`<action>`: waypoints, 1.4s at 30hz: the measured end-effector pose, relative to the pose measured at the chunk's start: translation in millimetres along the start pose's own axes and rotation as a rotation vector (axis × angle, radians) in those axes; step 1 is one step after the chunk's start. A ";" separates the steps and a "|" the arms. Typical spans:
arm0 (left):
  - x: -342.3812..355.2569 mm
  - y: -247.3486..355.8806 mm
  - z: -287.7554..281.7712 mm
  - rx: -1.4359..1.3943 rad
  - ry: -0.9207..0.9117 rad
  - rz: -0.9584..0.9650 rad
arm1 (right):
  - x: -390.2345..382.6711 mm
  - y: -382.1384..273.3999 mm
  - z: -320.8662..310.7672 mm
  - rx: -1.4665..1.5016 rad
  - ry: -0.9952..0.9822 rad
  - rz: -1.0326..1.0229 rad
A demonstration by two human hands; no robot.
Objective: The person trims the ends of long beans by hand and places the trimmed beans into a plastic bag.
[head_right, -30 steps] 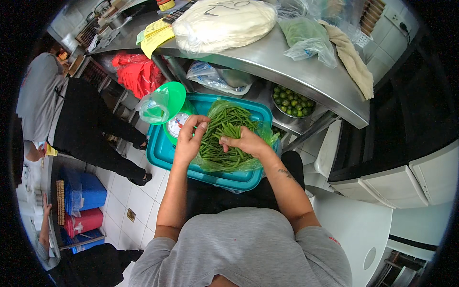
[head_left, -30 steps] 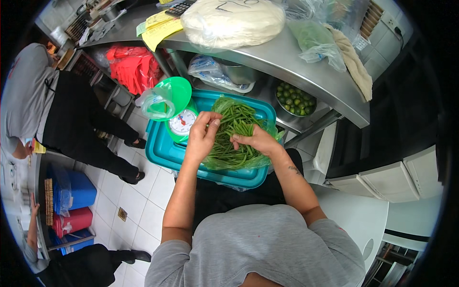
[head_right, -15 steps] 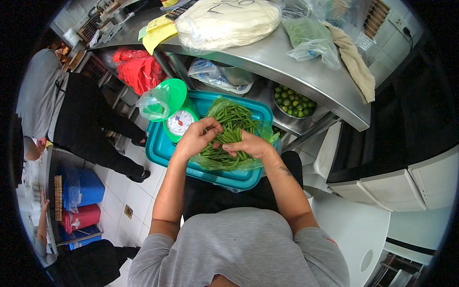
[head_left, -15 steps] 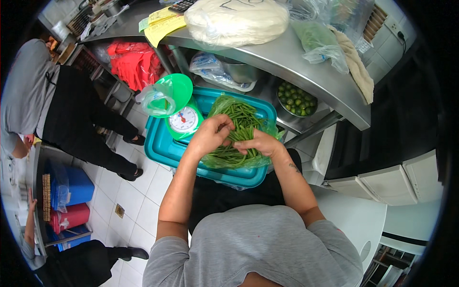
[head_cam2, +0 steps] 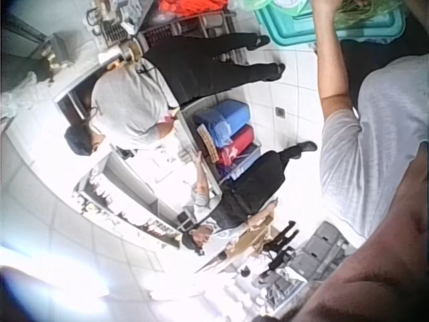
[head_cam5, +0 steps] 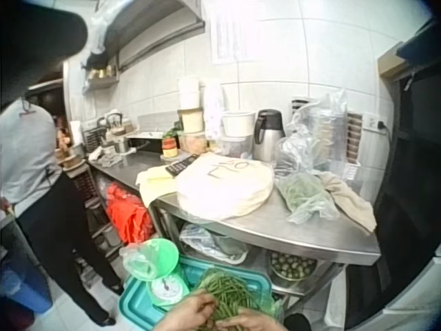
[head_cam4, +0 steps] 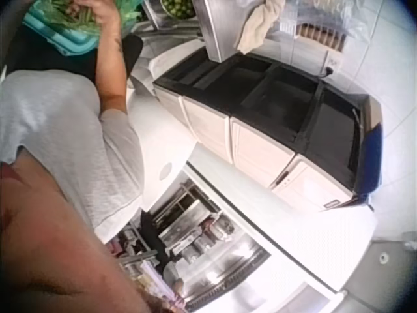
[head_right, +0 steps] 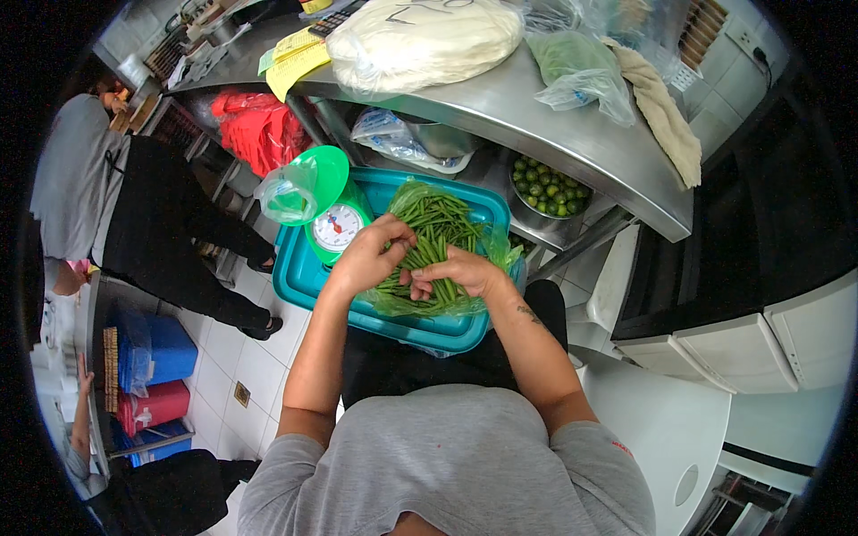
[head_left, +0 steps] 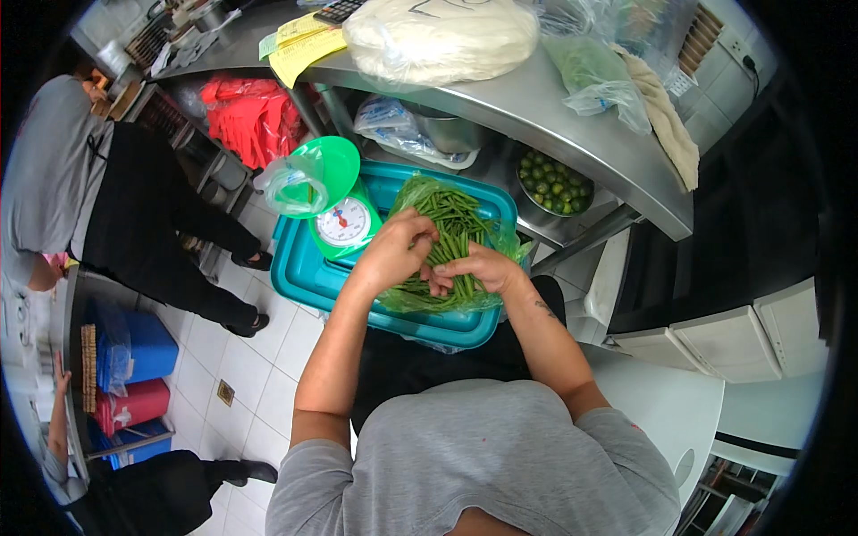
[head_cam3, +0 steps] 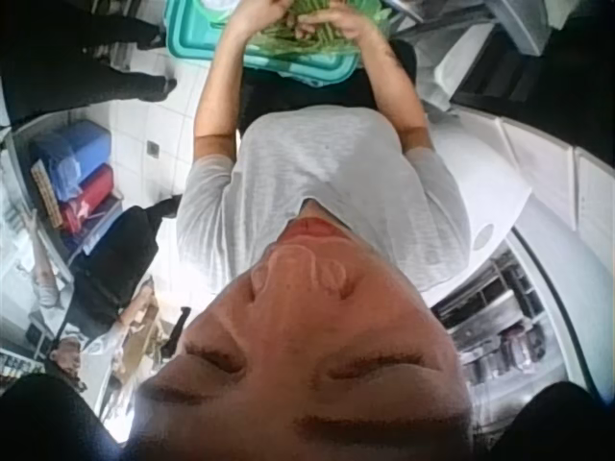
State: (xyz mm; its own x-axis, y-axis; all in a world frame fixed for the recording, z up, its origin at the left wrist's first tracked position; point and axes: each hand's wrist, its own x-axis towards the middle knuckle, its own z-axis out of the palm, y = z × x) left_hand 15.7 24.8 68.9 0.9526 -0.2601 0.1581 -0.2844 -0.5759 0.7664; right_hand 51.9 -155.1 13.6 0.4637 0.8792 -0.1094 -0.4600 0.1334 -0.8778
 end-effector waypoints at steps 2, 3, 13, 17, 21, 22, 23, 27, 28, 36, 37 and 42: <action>0.0 0.8 -0.5 -0.003 0.002 -0.023 | -1.2 1.2 -1.9 0.078 -0.004 0.058; 0.1 1.0 -0.3 -0.004 0.001 -0.023 | -1.0 1.0 -2.5 0.079 -0.003 0.059; -1.1 -0.7 10.4 0.156 0.139 0.150 | 2.9 9.1 -0.7 0.182 0.042 0.068; -1.4 -6.2 16.1 0.091 0.144 0.128 | 4.4 11.3 -2.5 0.249 0.020 0.093; -1.2 -9.2 18.3 0.105 0.200 0.185 | 3.9 8.9 -0.5 0.190 0.038 0.084; -1.5 -10.3 18.5 0.096 0.210 0.188 | 3.3 9.3 -0.6 0.201 0.044 0.081; -1.5 -11.3 18.8 0.087 0.221 0.191 | 2.9 9.4 -0.9 0.213 0.049 0.079; -1.4 -14.2 19.6 0.047 0.226 0.140 | 3.1 6.4 0.9 0.137 0.062 0.063; -0.8 -15.6 20.4 0.035 0.231 0.156 | 3.8 5.0 2.9 0.086 0.091 0.069; -2.6 -21.6 19.5 -0.337 0.364 -0.016 | 13.4 22.1 -9.9 0.480 0.115 -0.007; -3.0 -22.5 17.2 -0.361 0.401 -0.097 | 14.6 21.9 -11.1 0.598 0.160 -0.068; -27.2 -29.2 30.9 -0.433 0.256 -0.363 | 18.2 20.3 -15.0 0.779 0.243 -0.209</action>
State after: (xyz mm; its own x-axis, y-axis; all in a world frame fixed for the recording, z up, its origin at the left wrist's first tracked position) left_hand -5.2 24.8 22.9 0.9913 0.1188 -0.0567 0.0812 -0.2124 0.9738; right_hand 62.4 -143.3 -13.3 0.7065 0.6902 -0.1562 -0.6962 0.6385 -0.3280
